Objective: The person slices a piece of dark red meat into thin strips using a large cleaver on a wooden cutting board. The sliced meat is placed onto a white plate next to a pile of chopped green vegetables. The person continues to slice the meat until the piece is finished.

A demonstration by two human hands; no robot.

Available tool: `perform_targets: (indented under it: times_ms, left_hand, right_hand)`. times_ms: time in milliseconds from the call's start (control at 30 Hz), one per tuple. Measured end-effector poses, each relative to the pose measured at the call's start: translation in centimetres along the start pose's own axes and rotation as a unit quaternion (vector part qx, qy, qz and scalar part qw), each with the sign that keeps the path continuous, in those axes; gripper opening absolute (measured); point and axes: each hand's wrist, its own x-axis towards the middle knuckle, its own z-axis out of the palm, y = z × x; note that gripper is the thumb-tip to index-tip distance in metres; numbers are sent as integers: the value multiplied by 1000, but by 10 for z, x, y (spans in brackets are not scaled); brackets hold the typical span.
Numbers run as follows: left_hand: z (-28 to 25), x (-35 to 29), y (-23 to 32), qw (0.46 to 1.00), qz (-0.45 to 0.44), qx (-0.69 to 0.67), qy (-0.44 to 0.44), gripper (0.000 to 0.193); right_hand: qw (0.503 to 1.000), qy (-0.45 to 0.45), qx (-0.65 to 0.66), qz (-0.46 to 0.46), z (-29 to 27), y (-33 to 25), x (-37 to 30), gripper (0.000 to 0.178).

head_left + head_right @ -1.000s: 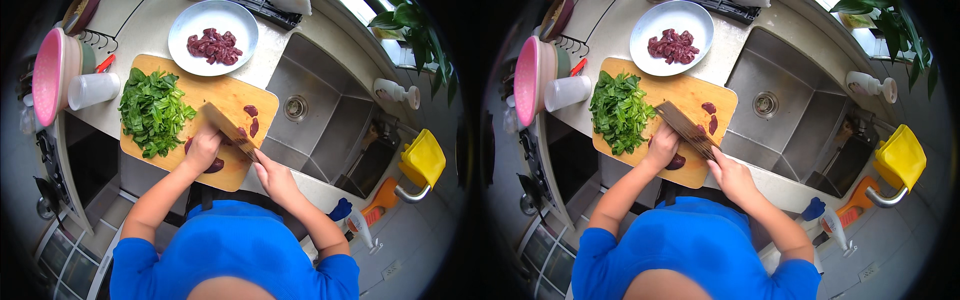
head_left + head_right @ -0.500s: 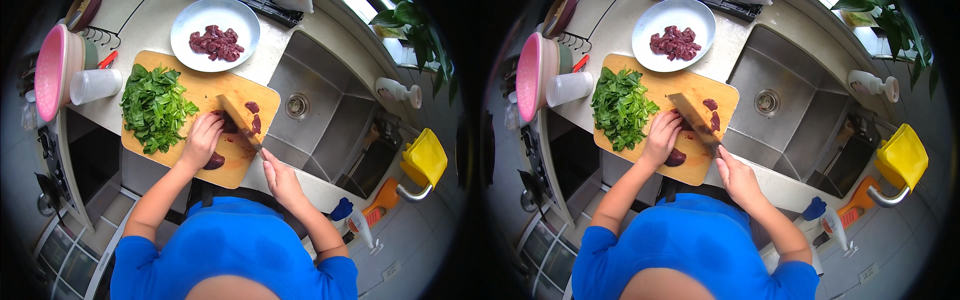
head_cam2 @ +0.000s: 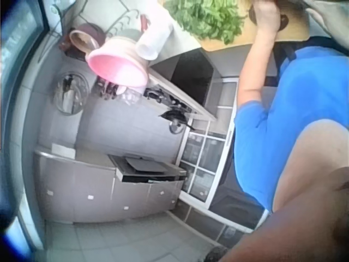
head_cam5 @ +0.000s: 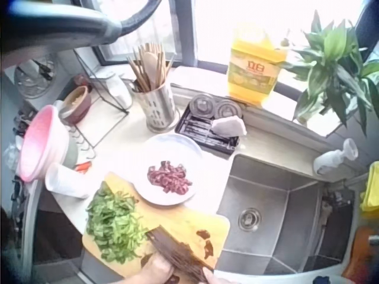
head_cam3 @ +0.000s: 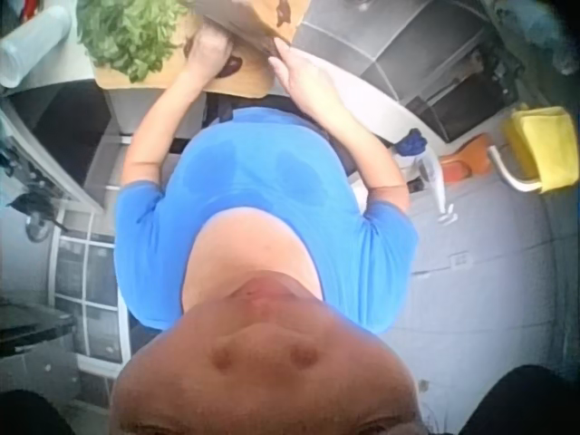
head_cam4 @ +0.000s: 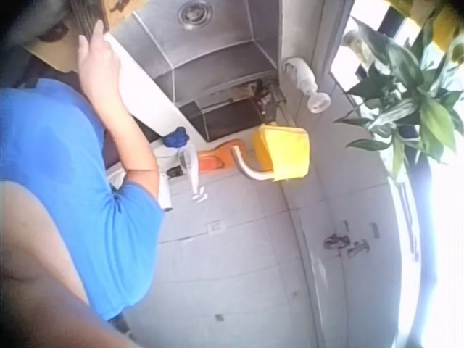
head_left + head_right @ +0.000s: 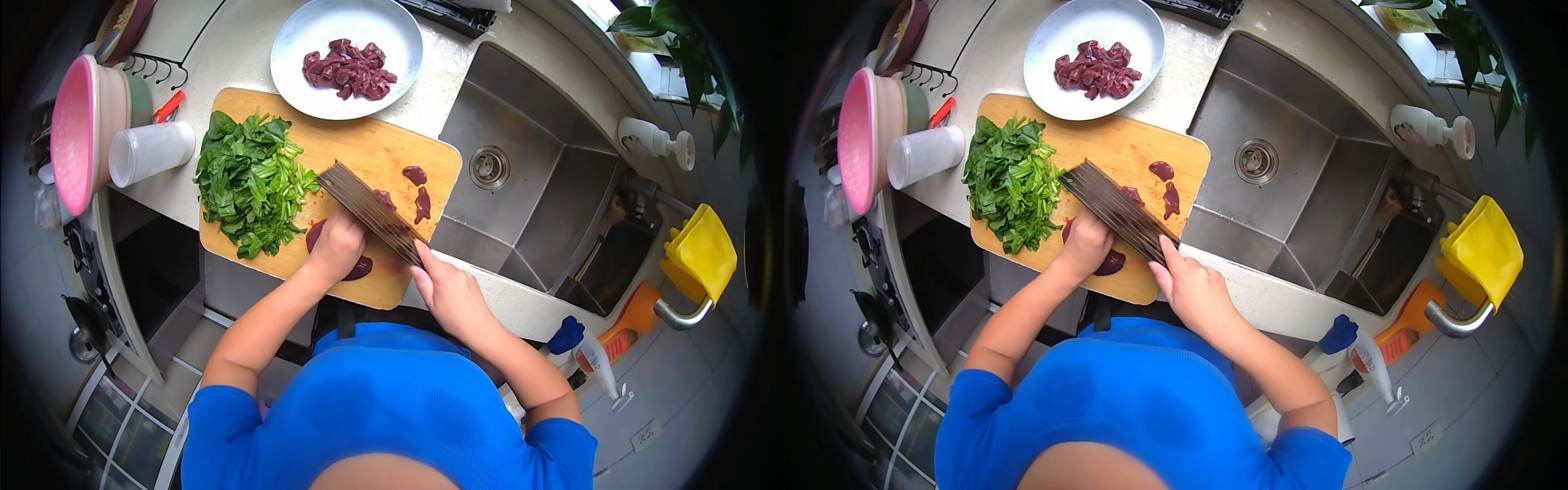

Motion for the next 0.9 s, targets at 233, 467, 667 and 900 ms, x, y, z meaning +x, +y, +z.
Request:
perform_targets:
  times_ms: [233, 467, 667, 900]
  left_hand:
    - [10, -8, 1, 1000, -2, -9, -9, 32]
    - [-20, -1, 16, 997, 7, 66, 48, 27]
    - [-9, -12, 8, 998, -56, 29, 4, 29]
    - [-3, -9, 2, 999, -24, 32, 16, 33]
  right_hand:
    - [999, 28, -13, -38, 14, -22, 48, 45]
    - [992, 38, 119, -2, -22, 9, 7, 41]
    - [998, -33, 50, -18, -27, 2, -7, 41]
    - [998, -28, 49, -23, -16, 11, -5, 42]
